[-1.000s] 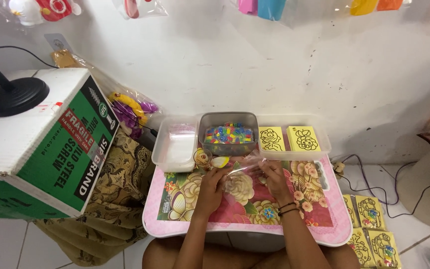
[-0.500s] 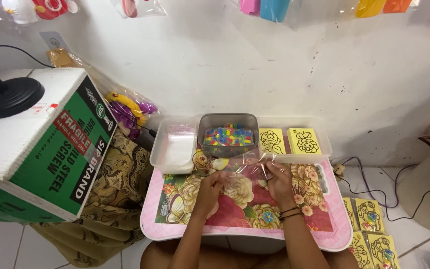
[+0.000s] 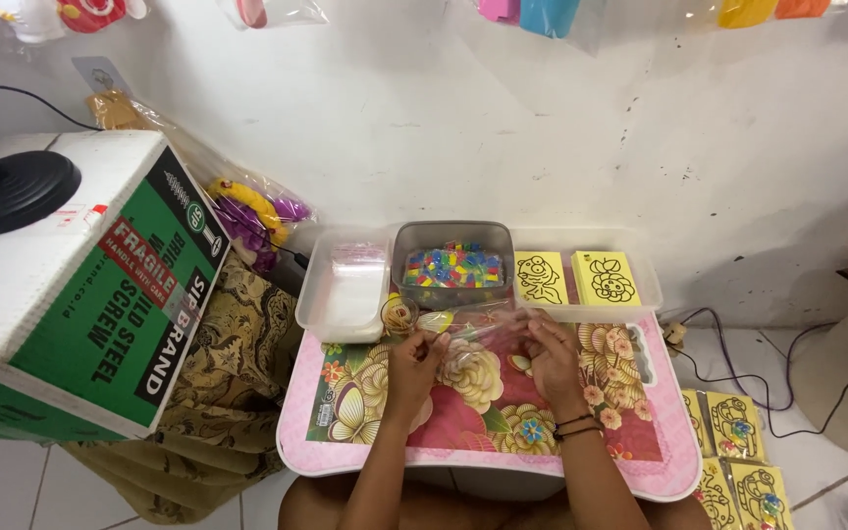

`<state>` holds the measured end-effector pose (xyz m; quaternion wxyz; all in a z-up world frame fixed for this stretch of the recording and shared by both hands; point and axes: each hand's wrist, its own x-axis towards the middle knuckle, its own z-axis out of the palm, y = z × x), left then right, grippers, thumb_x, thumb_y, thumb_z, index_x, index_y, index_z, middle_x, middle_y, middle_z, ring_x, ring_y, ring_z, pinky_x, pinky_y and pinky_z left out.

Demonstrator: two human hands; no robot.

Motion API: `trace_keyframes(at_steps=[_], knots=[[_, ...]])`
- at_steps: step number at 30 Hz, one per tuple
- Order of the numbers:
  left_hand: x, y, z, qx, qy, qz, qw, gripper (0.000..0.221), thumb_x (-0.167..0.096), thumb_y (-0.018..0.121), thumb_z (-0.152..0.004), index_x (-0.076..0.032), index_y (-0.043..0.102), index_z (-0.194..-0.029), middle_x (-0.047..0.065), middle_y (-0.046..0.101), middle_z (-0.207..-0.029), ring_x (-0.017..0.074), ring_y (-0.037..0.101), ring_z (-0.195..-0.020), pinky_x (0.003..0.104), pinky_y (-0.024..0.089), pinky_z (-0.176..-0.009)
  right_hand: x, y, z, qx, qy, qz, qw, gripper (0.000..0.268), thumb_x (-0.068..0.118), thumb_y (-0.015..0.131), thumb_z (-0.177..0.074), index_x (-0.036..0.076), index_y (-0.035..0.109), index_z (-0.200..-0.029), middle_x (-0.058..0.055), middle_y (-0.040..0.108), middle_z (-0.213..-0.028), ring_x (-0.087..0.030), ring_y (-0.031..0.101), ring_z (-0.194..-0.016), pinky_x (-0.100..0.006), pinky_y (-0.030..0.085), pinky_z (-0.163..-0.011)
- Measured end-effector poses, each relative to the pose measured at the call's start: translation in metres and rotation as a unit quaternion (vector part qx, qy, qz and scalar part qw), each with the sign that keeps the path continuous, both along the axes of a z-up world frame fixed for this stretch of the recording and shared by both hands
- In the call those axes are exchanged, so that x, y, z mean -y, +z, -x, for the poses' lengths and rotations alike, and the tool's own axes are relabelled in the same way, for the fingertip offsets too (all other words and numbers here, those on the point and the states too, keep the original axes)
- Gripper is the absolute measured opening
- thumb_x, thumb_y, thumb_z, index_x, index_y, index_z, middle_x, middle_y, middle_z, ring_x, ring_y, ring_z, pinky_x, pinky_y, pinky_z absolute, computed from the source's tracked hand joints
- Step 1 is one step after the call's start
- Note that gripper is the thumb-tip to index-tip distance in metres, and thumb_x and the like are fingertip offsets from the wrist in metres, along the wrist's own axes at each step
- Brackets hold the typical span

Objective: Packing decorative yellow cards and small colorful items into plastic bags.

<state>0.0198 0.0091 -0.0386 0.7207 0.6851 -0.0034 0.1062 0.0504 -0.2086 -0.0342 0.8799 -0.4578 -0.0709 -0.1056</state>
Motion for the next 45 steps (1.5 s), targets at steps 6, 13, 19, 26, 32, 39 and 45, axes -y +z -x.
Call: trace_keyframes(at_steps=[6,13,19,26,32,39,45], knots=[[0.002,0.000,0.002,-0.025,0.007,0.009,1.000,0.024,-0.020,0.069,-0.100,0.000,0.076,-0.089,0.011,0.068,-0.062,0.0140,0.062,-0.046,0.027,0.050,-0.050,-0.001,-0.007,0.002,0.016,0.000,0.085,0.996,0.033,0.016,0.059,-0.098,-0.010,0.076,-0.087,-0.017,0.068,-0.100,-0.021,0.068,-0.078,-0.032,0.059,-0.063],[0.002,0.018,0.011,-0.020,0.000,0.001,1.000,0.021,-0.013,0.065,-0.100,0.003,0.077,-0.094,0.011,0.062,-0.055,0.0140,0.060,-0.041,0.025,0.050,-0.045,-0.010,0.013,0.010,0.014,-0.006,0.139,0.990,0.032,0.015,0.058,-0.100,-0.008,0.077,-0.090,-0.016,0.065,-0.098,-0.019,0.064,-0.074,-0.032,0.057,-0.061],[0.003,0.007,0.011,-0.005,0.000,-0.013,1.000,0.020,-0.012,0.064,-0.099,0.000,0.078,-0.091,0.011,0.064,-0.057,0.0141,0.060,-0.038,0.026,0.050,-0.043,-0.014,0.019,0.014,-0.016,-0.018,0.117,0.993,0.034,0.020,0.058,-0.102,-0.005,0.073,-0.083,-0.012,0.059,-0.076,-0.014,0.057,-0.058,-0.024,0.049,-0.049],[0.002,0.016,0.014,-0.017,-0.002,-0.023,1.000,0.025,-0.013,0.062,-0.102,-0.002,0.076,-0.084,0.010,0.063,-0.051,0.0144,0.060,-0.037,0.024,0.046,-0.043,-0.009,0.016,0.013,-0.020,-0.056,0.169,0.984,0.035,0.027,0.052,-0.104,0.000,0.073,-0.097,-0.007,0.049,-0.068,-0.012,0.054,-0.051,-0.022,0.043,-0.041],[0.001,0.018,0.014,-0.040,-0.006,0.038,0.998,0.025,-0.014,0.061,-0.102,-0.001,0.074,-0.085,0.010,0.062,-0.059,0.0140,0.057,-0.039,0.025,0.048,-0.041,0.001,-0.011,0.001,-0.009,-0.156,0.165,0.974,0.034,0.027,0.046,-0.106,0.005,0.073,-0.105,-0.001,0.037,-0.064,-0.007,0.039,-0.046,-0.021,0.033,-0.043],[0.000,0.016,0.012,-0.028,-0.012,0.065,0.997,0.023,-0.013,0.061,-0.102,-0.002,0.072,-0.085,0.009,0.062,-0.059,0.0131,0.058,-0.038,0.023,0.047,-0.038,0.011,0.033,0.007,0.062,-0.299,0.272,0.912,0.016,0.009,0.059,-0.097,0.004,0.074,-0.096,-0.005,0.046,-0.062,-0.012,0.043,-0.054,-0.027,0.039,-0.055],[-0.003,0.026,0.017,-0.051,-0.042,0.038,0.997,0.031,-0.026,0.060,-0.103,-0.003,0.073,-0.087,0.005,0.064,-0.067,0.0135,0.054,-0.047,0.026,0.046,-0.045,0.083,0.035,-0.045,0.024,-0.416,0.581,0.699,0.018,0.010,0.063,-0.089,0.012,0.072,-0.105,-0.004,0.066,-0.099,-0.025,0.053,-0.099,-0.039,0.044,-0.085]])
